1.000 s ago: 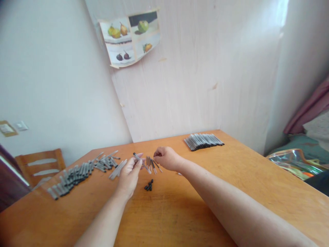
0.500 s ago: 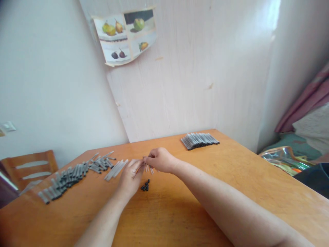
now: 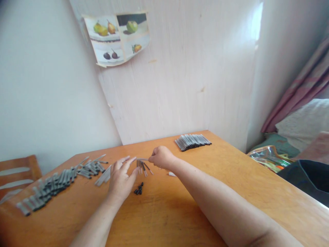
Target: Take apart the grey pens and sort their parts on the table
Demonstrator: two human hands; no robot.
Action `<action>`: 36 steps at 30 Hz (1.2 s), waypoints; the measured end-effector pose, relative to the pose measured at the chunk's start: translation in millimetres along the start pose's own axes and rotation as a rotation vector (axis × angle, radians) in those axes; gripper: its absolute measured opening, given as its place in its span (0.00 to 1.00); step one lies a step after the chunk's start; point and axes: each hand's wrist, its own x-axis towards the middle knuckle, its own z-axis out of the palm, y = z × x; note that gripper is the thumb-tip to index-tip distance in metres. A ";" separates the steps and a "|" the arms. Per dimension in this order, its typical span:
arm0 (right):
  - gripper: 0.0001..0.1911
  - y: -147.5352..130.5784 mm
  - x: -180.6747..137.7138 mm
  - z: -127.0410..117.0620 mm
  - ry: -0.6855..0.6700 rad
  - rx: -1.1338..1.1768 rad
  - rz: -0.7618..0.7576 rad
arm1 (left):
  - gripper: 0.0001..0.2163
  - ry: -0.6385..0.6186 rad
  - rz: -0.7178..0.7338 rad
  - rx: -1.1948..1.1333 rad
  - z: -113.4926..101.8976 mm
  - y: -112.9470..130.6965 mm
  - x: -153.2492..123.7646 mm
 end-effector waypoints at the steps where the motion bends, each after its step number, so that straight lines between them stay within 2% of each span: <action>1: 0.08 6.4 3.8 -4.2 0.081 -0.041 0.014 | 0.17 0.021 -0.019 0.003 -0.5 -2.1 0.2; 6: 0.14 44.4 14.4 -30.6 0.345 -0.257 0.208 | 0.15 0.106 -0.108 0.005 -2.8 -12.3 1.4; 12: 0.19 84.9 14.3 -46.3 0.447 -0.409 0.408 | 0.14 0.148 -0.139 -0.007 -5.1 -14.4 2.6; 19: 0.15 108.7 15.0 -41.9 0.428 -0.520 0.494 | 0.14 0.138 -0.143 -0.003 -4.9 -15.6 3.3; 36: 0.16 115.1 19.2 -33.5 0.336 -0.561 0.510 | 0.13 0.098 -0.150 0.000 -1.6 -15.5 2.1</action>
